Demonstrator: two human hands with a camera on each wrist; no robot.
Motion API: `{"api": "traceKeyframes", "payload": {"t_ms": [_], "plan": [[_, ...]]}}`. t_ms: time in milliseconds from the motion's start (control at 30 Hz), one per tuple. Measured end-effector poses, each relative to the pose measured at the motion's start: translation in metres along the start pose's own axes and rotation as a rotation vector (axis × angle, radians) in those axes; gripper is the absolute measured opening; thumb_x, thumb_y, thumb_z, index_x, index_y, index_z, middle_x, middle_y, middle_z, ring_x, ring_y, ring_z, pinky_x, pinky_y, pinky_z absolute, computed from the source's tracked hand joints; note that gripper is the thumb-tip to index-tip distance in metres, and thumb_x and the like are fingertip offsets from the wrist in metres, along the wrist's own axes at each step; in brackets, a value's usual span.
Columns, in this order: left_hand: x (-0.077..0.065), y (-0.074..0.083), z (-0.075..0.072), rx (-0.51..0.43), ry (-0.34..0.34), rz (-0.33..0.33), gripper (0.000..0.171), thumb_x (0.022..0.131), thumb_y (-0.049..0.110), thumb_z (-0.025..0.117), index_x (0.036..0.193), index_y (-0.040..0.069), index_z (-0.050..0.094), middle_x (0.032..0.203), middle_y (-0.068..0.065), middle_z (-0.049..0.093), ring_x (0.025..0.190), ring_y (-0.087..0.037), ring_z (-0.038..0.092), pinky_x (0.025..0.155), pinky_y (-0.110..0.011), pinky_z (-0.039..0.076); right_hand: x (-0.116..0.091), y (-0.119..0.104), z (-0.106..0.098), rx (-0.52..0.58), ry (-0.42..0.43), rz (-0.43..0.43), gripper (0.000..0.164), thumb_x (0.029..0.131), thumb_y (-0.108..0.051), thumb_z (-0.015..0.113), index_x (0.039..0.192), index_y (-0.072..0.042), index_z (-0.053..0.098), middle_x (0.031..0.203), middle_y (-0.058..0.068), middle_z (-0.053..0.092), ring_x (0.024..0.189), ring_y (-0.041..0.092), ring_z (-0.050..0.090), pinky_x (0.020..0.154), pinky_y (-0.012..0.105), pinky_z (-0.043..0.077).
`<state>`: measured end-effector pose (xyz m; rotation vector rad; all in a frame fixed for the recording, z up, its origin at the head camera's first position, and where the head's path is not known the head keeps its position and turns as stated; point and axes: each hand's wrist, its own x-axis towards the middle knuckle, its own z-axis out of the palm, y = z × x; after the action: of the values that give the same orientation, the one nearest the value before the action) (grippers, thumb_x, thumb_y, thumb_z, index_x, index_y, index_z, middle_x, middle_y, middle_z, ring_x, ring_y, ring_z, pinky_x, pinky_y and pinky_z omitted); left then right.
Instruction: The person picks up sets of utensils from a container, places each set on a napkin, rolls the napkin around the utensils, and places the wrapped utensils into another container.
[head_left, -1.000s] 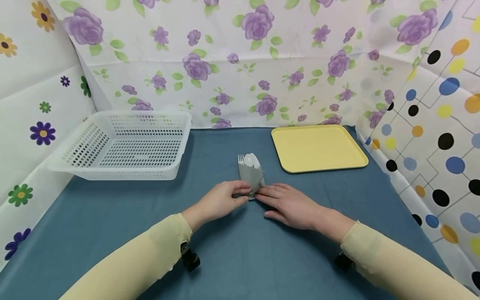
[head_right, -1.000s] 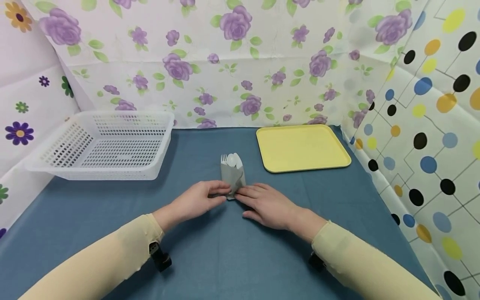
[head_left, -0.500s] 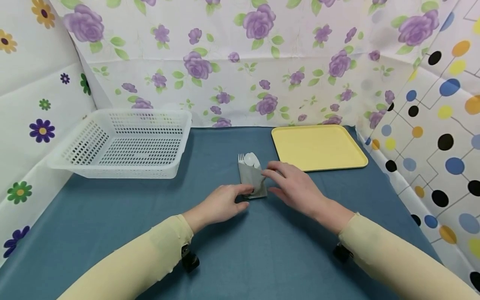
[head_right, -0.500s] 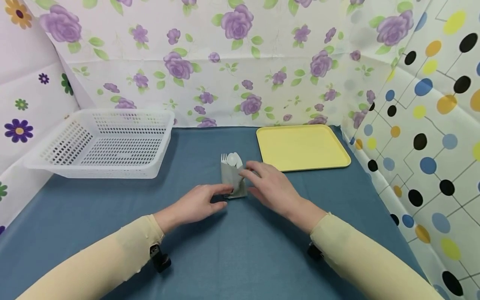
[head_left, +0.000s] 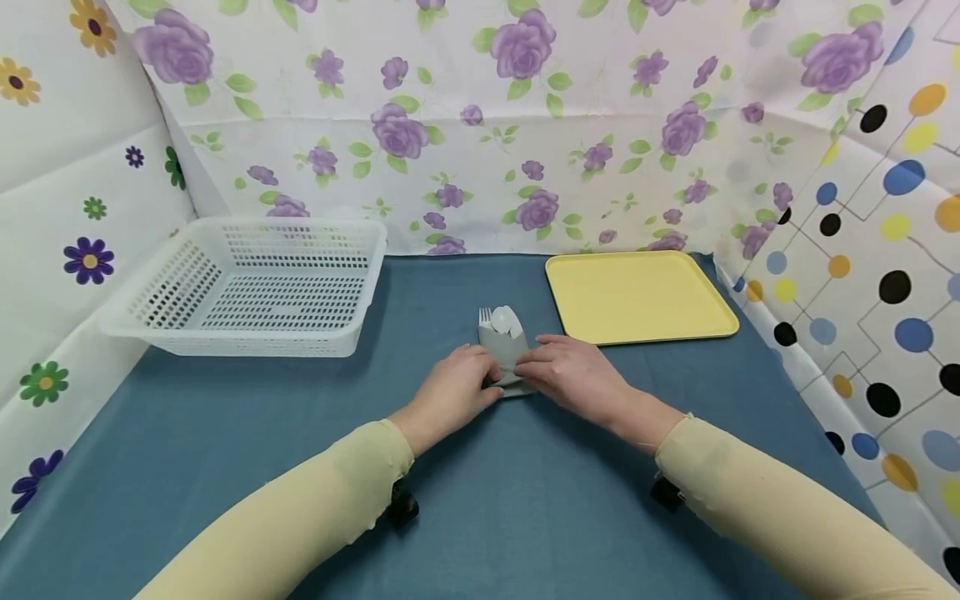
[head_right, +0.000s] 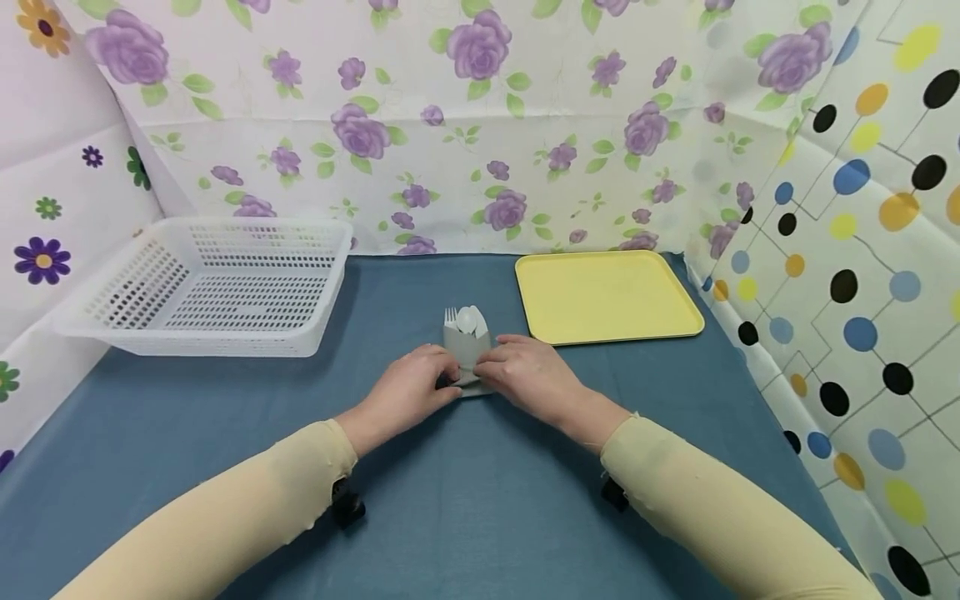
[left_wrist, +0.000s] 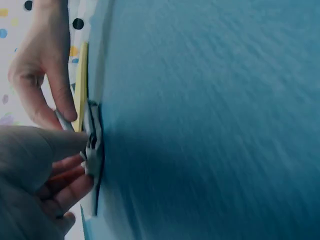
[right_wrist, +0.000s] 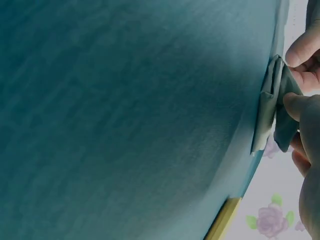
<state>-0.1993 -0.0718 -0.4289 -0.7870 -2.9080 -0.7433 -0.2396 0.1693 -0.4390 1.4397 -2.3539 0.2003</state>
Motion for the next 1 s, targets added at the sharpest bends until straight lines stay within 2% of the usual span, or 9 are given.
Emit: {"api": "traceKeyframes", "payload": {"t_ms": [100,200,300,467,667,867,1000], "plan": [[0.002,0.003,0.004,0.139,0.038,0.039,0.014,0.099,0.013,0.087,0.096,0.009,0.074,0.099,-0.006,0.069,0.096,-0.025,0.069,0.129,-0.049,0.038,-0.002,0.0,0.001,0.008,-0.026,0.015,0.029,0.096,-0.009,0.088,0.124,-0.011,0.085,0.119,0.002,0.082,0.118,0.02,0.076,0.117,0.043,0.054],[0.003,0.005,0.006,0.231,0.069,0.066,0.017,0.098,0.014,0.088,0.094,0.008,0.073,0.099,-0.008,0.07,0.099,-0.028,0.071,0.129,-0.051,0.038,-0.004,0.001,0.004,0.005,-0.033,0.022,0.03,0.097,-0.01,0.088,0.127,-0.011,0.084,0.121,0.002,0.082,0.12,0.021,0.076,0.115,0.044,0.056],[0.004,0.007,0.008,0.277,0.09,0.079,0.016,0.098,0.013,0.087,0.093,0.007,0.074,0.102,-0.01,0.072,0.102,-0.031,0.071,0.127,-0.052,0.041,-0.006,0.002,0.007,0.009,-0.031,0.025,0.031,0.097,-0.01,0.088,0.127,-0.011,0.084,0.121,0.003,0.082,0.12,0.021,0.076,0.114,0.044,0.056],[0.004,0.008,0.01,0.296,0.089,0.072,0.014,0.099,0.013,0.085,0.093,0.008,0.073,0.103,-0.01,0.072,0.103,-0.029,0.071,0.127,-0.052,0.041,-0.008,0.002,0.01,0.032,-0.032,0.029,0.031,0.097,-0.009,0.087,0.128,-0.009,0.084,0.122,0.004,0.082,0.12,0.021,0.076,0.114,0.044,0.056],[0.002,0.009,0.009,0.351,0.053,0.063,0.016,0.101,0.018,0.082,0.105,0.004,0.076,0.114,-0.012,0.073,0.112,-0.03,0.071,0.128,-0.053,0.04,-0.009,0.001,0.012,0.049,-0.005,0.042,0.032,0.094,-0.008,0.09,0.126,-0.009,0.084,0.121,0.004,0.082,0.119,0.023,0.077,0.112,0.045,0.058],[0.003,0.006,0.005,0.275,0.011,0.053,0.014,0.097,0.012,0.086,0.09,0.008,0.074,0.118,-0.012,0.072,0.115,-0.029,0.069,0.127,-0.053,0.04,-0.009,0.001,0.011,0.071,-0.017,0.048,0.032,0.096,-0.009,0.088,0.128,-0.009,0.084,0.125,0.005,0.081,0.122,0.026,0.076,0.112,0.047,0.058],[0.002,0.004,0.007,0.289,0.02,0.111,0.008,0.097,0.008,0.084,0.094,0.004,0.078,0.119,-0.014,0.071,0.115,-0.03,0.068,0.124,-0.05,0.044,-0.01,0.002,0.01,0.067,-0.022,0.053,0.033,0.096,-0.01,0.088,0.129,-0.009,0.084,0.126,0.006,0.081,0.123,0.027,0.076,0.112,0.047,0.057]]}}
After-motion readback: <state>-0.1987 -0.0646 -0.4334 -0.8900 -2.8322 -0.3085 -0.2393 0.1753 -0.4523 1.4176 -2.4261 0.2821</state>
